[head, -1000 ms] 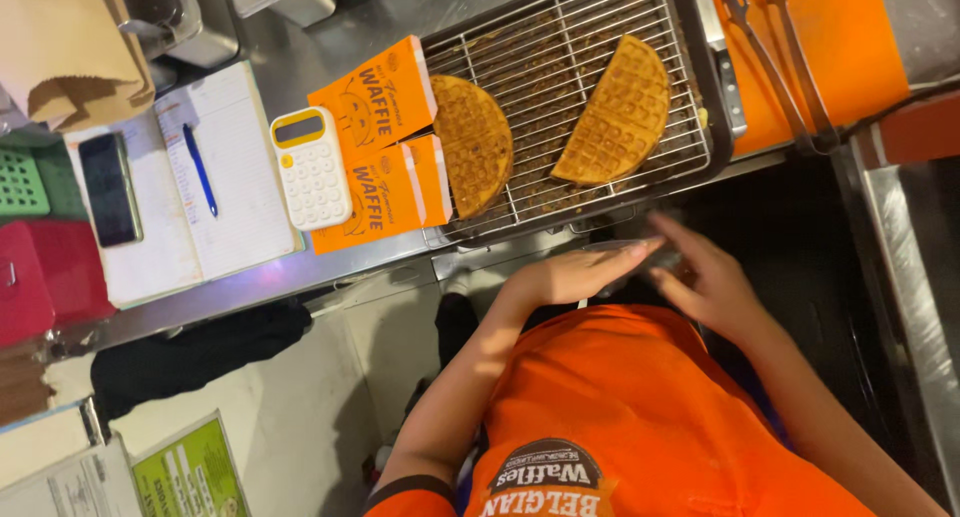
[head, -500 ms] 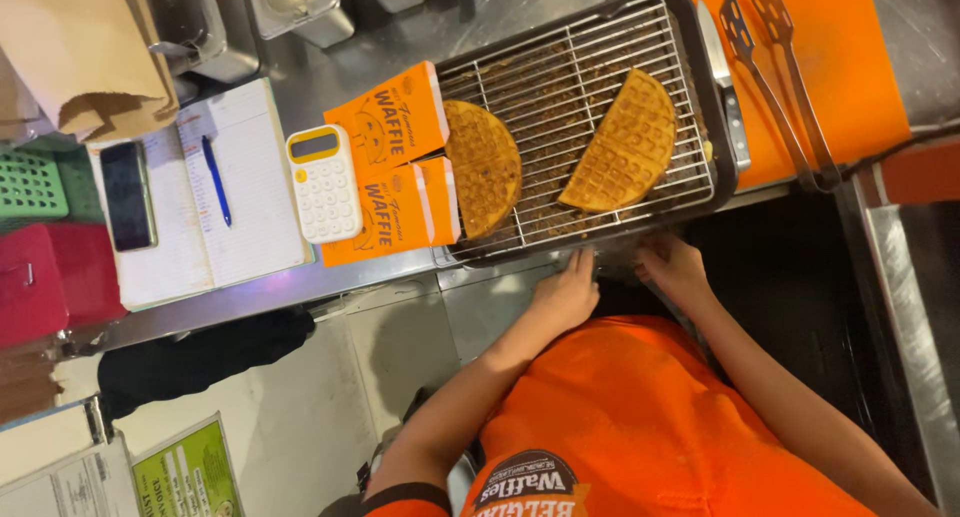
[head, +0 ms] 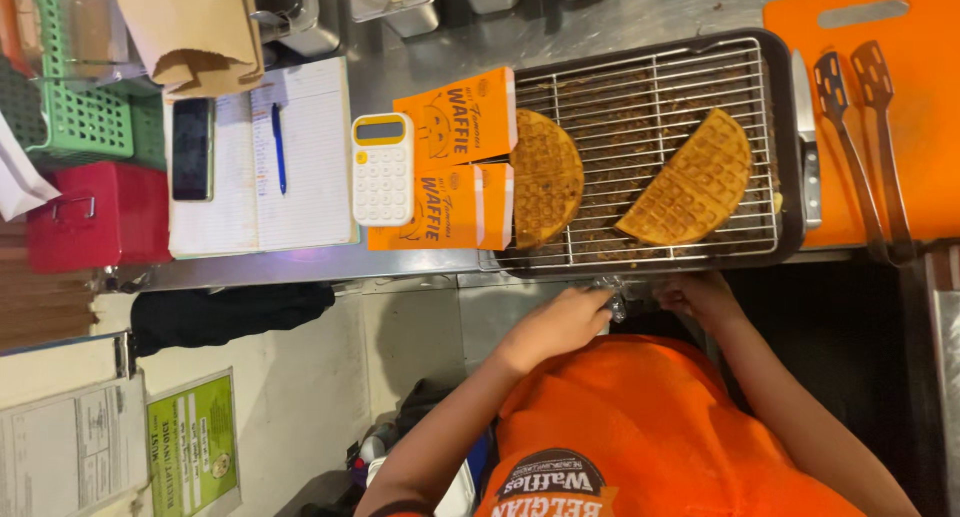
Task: The person prepares waffles by spreading chocolate sauce onto a waffle using a knife and placing the finished waffles into orange paper sleeves.
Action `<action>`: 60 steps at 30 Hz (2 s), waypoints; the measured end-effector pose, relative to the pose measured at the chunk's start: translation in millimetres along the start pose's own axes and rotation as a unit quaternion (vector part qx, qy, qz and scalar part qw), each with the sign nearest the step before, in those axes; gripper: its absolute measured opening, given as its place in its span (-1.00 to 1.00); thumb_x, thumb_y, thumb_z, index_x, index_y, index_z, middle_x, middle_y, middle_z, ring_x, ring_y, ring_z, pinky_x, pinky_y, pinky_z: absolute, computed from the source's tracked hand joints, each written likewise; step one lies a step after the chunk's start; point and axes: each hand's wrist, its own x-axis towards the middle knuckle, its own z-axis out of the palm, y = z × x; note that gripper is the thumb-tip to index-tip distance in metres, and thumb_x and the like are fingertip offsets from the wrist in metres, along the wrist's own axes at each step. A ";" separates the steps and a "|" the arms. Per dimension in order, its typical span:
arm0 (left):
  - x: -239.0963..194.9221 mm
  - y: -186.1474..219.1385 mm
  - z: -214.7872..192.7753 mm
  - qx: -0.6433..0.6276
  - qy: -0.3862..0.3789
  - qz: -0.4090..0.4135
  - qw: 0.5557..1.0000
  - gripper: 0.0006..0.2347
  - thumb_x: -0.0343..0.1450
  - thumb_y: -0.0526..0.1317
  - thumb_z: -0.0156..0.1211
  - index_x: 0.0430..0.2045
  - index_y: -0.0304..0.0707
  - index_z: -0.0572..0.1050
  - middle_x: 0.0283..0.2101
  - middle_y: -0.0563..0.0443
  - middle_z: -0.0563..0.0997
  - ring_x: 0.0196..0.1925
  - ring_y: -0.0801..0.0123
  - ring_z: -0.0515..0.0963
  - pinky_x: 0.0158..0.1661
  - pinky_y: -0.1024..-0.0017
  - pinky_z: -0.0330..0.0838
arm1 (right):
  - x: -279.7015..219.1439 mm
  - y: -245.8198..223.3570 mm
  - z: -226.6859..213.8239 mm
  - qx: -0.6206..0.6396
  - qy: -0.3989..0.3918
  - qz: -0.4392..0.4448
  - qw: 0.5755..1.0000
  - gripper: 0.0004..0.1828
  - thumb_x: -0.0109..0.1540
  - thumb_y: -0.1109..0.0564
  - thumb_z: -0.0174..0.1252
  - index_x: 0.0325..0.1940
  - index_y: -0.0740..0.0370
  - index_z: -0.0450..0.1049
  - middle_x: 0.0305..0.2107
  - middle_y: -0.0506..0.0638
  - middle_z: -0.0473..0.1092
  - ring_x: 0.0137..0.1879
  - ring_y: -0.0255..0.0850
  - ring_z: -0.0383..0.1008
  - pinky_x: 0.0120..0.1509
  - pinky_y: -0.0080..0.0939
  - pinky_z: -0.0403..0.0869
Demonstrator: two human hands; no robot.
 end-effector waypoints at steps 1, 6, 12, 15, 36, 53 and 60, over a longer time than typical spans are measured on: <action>-14.5 7.4 -23.1 -0.017 -0.028 0.007 0.999 -0.69 0.47 -0.14 0.07 0.02 -0.34 0.50 -0.10 -0.39 0.63 -0.01 -0.28 0.58 0.02 -0.01 0.44 | -7.9 -5.3 -2.4 0.044 -0.015 0.006 0.999 -0.70 0.31 0.04 0.14 0.02 0.29 0.42 -0.31 0.14 0.48 -0.24 0.00 0.54 -0.20 -0.02 0.55; -69.7 14.2 -115.8 0.033 0.274 -0.101 0.956 -0.74 0.48 -0.09 0.03 -0.14 -0.21 0.60 -0.13 -0.20 0.70 -0.10 -0.07 0.66 -0.13 0.16 0.51 | -93.4 -59.7 -23.0 -0.128 -0.036 0.043 0.990 -0.48 0.28 0.04 0.07 0.33 0.19 0.36 -0.07 0.17 0.52 -0.12 -0.06 0.60 -0.07 0.07 0.62; -75.9 -9.8 -134.4 0.049 0.361 -0.433 0.825 -0.67 0.55 0.08 0.05 -0.07 -0.18 0.50 -0.38 -0.25 0.68 -0.25 -0.05 0.65 -0.18 0.09 0.45 | -201.6 -154.2 -54.6 -0.310 0.152 -0.260 0.902 -0.61 0.39 -0.01 0.16 0.14 0.35 0.55 -0.24 0.18 0.56 -0.23 -0.18 0.59 -0.10 -0.19 0.57; -50.5 -15.4 -119.5 -0.037 0.511 -0.312 0.800 -0.51 0.48 0.03 0.24 0.11 -0.34 0.25 -0.36 -0.23 0.61 -0.30 -0.02 0.62 -0.26 0.12 0.45 | -194.1 -195.1 -52.4 -0.466 0.273 -0.425 0.726 -0.61 0.45 0.10 0.24 0.25 0.41 0.40 -0.06 0.23 0.44 0.02 -0.05 0.53 0.10 -0.13 0.54; -46.6 -7.2 -76.7 -0.515 0.659 -0.120 0.536 -0.56 0.40 -0.47 0.01 0.19 -0.22 0.15 -0.23 -0.21 0.54 -0.32 0.25 0.56 -0.28 0.15 0.61 | -171.5 -238.6 -57.5 0.061 0.100 -0.280 0.953 -0.80 0.50 0.15 -0.21 0.11 0.28 0.26 -0.27 0.03 0.42 -0.42 -0.29 0.41 -0.45 -0.25 0.37; -84.0 -80.0 -148.7 -0.562 0.306 -0.121 0.759 -0.77 0.53 -0.22 -0.05 -0.01 -0.30 0.48 -0.29 -0.18 0.64 -0.55 0.31 0.64 -0.51 0.37 0.61 | -225.4 -182.0 110.3 0.034 0.098 -0.255 0.961 -0.68 0.45 0.08 -0.03 0.21 0.31 0.41 -0.37 0.00 0.45 -0.55 -0.38 0.30 -0.58 -0.42 0.20; -104.1 -23.7 -173.7 -0.662 0.233 -0.050 0.711 -0.81 0.59 -0.32 -0.08 -0.01 -0.36 0.47 0.00 -0.09 0.58 -0.02 0.32 0.64 -0.05 0.36 0.64 | -249.1 -163.1 166.7 0.062 0.135 -0.283 0.948 -0.59 0.42 0.12 -0.02 0.34 0.28 0.37 -0.28 0.00 0.48 -0.47 -0.40 0.35 -0.54 -0.43 0.27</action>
